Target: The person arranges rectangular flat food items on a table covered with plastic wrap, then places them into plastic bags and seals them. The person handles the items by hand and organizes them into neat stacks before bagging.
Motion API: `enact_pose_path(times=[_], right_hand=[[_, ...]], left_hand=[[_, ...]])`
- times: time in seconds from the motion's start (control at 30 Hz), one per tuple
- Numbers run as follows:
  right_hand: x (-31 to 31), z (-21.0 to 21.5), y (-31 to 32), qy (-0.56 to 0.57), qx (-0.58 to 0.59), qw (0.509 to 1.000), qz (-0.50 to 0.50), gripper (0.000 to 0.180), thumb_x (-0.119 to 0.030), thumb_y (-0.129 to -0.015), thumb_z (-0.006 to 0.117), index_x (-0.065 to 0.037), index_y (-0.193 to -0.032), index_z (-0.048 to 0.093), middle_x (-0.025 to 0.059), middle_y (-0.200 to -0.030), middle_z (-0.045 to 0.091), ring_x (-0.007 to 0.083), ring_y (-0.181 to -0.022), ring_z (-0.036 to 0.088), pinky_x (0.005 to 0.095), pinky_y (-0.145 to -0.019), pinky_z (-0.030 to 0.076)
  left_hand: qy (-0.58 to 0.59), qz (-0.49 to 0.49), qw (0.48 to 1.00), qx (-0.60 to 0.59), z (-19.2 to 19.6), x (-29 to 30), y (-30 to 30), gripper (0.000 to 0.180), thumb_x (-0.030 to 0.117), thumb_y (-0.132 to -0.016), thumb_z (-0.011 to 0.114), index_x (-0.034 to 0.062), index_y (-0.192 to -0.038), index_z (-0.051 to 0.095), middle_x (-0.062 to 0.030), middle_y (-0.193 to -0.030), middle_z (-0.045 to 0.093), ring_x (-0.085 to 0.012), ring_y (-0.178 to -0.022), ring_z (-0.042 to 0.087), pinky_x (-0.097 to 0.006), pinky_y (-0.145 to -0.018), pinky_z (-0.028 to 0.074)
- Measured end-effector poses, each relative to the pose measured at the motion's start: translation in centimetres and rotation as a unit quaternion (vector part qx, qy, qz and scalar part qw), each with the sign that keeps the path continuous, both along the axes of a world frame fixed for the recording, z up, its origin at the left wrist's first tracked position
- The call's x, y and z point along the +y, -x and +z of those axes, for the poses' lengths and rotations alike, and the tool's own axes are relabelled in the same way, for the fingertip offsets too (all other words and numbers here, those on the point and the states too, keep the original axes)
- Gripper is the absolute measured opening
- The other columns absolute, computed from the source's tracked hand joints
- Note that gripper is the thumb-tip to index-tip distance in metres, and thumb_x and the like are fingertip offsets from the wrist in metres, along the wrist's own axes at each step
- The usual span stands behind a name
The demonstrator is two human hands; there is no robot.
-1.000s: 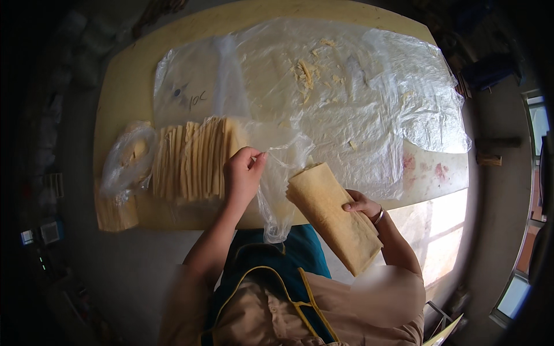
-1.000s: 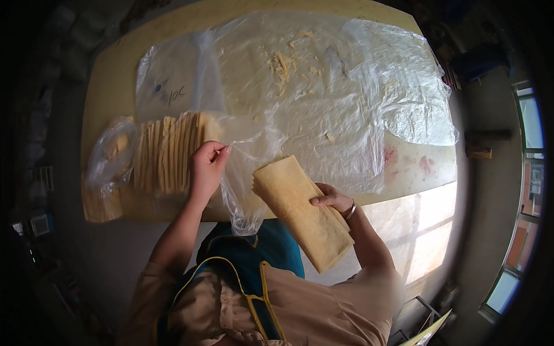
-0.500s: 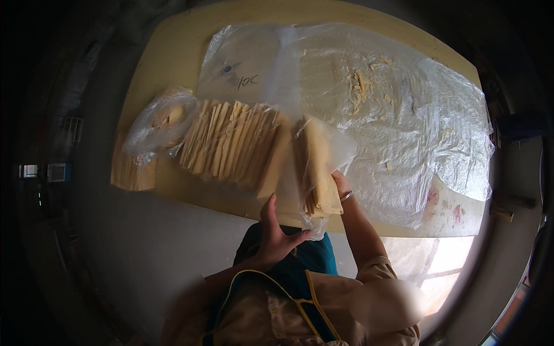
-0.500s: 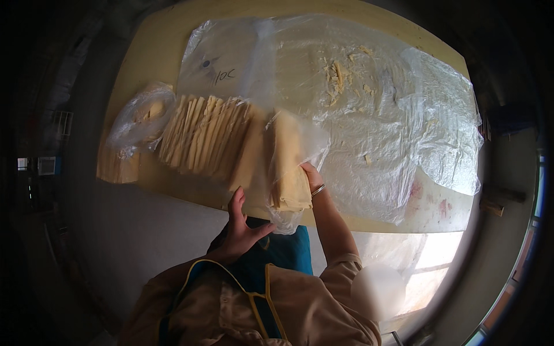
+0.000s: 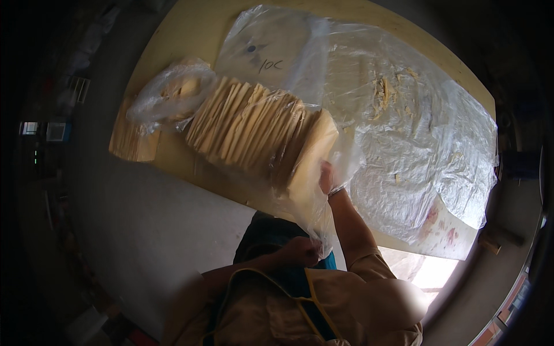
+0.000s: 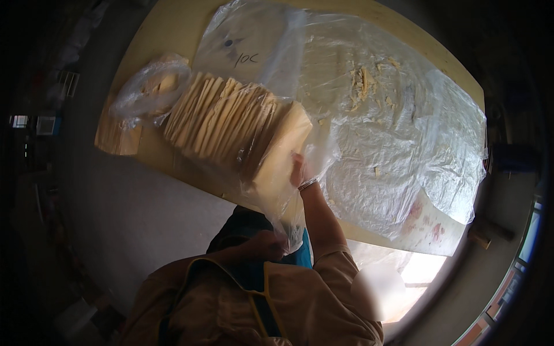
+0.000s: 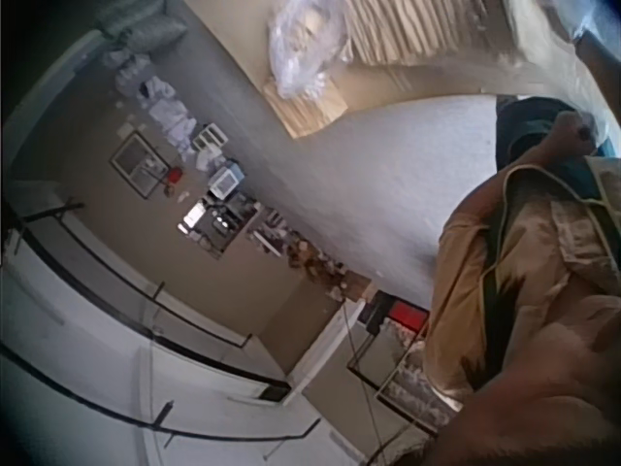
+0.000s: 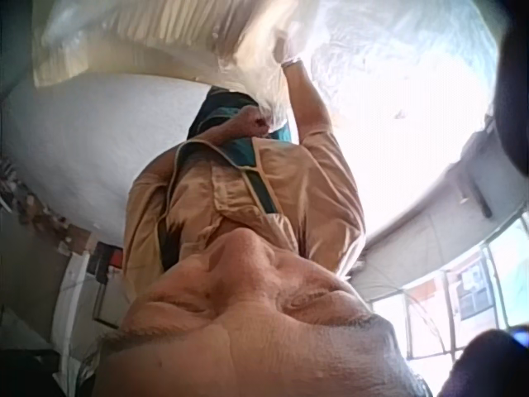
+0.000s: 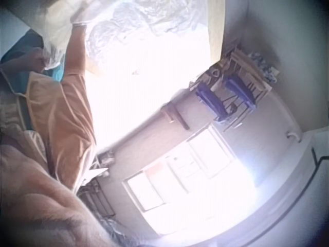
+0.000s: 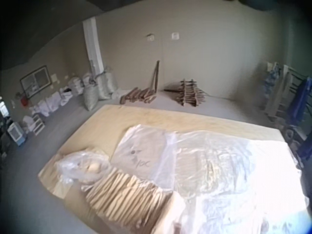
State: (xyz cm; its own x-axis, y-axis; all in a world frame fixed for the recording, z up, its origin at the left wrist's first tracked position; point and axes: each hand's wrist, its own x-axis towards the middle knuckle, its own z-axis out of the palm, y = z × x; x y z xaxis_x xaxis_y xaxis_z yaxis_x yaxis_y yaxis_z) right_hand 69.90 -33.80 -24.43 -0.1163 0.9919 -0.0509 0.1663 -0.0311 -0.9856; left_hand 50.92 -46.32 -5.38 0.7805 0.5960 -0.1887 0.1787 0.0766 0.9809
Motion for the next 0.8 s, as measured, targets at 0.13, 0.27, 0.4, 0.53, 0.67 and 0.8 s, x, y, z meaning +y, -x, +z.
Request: enact_pose_path(times=[0.13, 0.27, 0.4, 0.53, 0.67, 0.8], right_hand=[[1.2, 2.2, -0.2, 0.248, 0.136, 0.955, -0.091, 0.024, -0.013, -0.083, 0.071, -0.006, -0.103, 0.062, 0.0062, -0.088, 0.061, 0.0232, -0.087, 0.063, 0.0383, -0.077, 0.054], [1.5, 3.3, 1.5, 0.391, 0.410, 0.784, -0.253, 0.021, -0.023, -0.090, 0.069, -0.008, -0.101, 0.061, 0.0035, -0.085, 0.058, 0.0197, -0.082, 0.062, 0.0361, -0.068, 0.054], [2.6, 0.9, 4.8, 0.303, 0.303, 0.879, -0.209, 0.022, -0.028, -0.094, 0.066, -0.010, -0.104, 0.061, 0.0038, -0.090, 0.058, 0.0203, -0.085, 0.060, 0.0359, -0.069, 0.052], [2.4, 0.3, 5.6, 0.249, 0.137, 0.945, -0.162, 0.027, -0.023, -0.089, 0.069, -0.008, -0.111, 0.062, 0.0081, -0.104, 0.059, 0.0283, -0.097, 0.059, 0.0401, -0.080, 0.051], [-0.1, 6.4, -0.3, 0.105, -0.148, 0.983, -0.012, 0.036, -0.018, -0.084, 0.072, -0.007, -0.117, 0.063, 0.0123, -0.119, 0.061, 0.0362, -0.109, 0.059, 0.0442, -0.091, 0.050], [-1.6, 13.9, -6.4, -0.151, -0.412, 0.889, -0.131, 0.061, -0.013, -0.076, 0.079, -0.007, -0.131, 0.056, 0.0218, -0.132, 0.055, 0.0424, -0.120, 0.053, 0.0485, -0.100, 0.047]], left_hand=[[-0.107, -0.073, 0.990, 0.051, -0.7, -0.7, -0.1, 0.010, 0.012, -0.080, 0.065, 0.0055, -0.086, 0.068, -0.0144, -0.085, 0.069, -0.0346, -0.079, 0.068, -0.040, -0.071, 0.055], [-0.207, -0.168, 0.963, 0.043, -2.2, -1.4, -1.0, 0.012, 0.012, -0.079, 0.066, 0.0057, -0.089, 0.069, -0.0154, -0.086, 0.067, -0.0342, -0.085, 0.067, -0.040, -0.075, 0.055], [-0.190, -0.129, 0.972, -0.044, -3.1, -1.9, -3.2, 0.008, 0.012, -0.081, 0.066, 0.0041, -0.083, 0.067, -0.0151, -0.088, 0.064, -0.0336, -0.087, 0.066, -0.040, -0.075, 0.053], [-0.090, -0.112, 0.988, 0.050, -1.0, -0.3, -3.6, 0.013, 0.014, -0.088, 0.064, 0.0047, -0.078, 0.063, -0.0147, -0.085, 0.063, -0.0315, -0.079, 0.064, -0.041, -0.070, 0.051], [0.131, 0.125, 0.963, -0.200, 3.7, 3.7, 1.0, 0.017, 0.008, -0.094, 0.050, 0.0044, -0.079, 0.058, -0.0076, -0.084, 0.062, -0.0197, -0.078, 0.062, -0.033, -0.073, 0.049], [0.261, 0.228, 0.928, -0.138, 7.6, 6.5, 5.9, 0.021, -0.009, -0.090, 0.047, 0.0020, -0.074, 0.056, -0.0064, -0.080, 0.057, -0.0164, -0.079, 0.057, -0.043, -0.098, 0.052]])
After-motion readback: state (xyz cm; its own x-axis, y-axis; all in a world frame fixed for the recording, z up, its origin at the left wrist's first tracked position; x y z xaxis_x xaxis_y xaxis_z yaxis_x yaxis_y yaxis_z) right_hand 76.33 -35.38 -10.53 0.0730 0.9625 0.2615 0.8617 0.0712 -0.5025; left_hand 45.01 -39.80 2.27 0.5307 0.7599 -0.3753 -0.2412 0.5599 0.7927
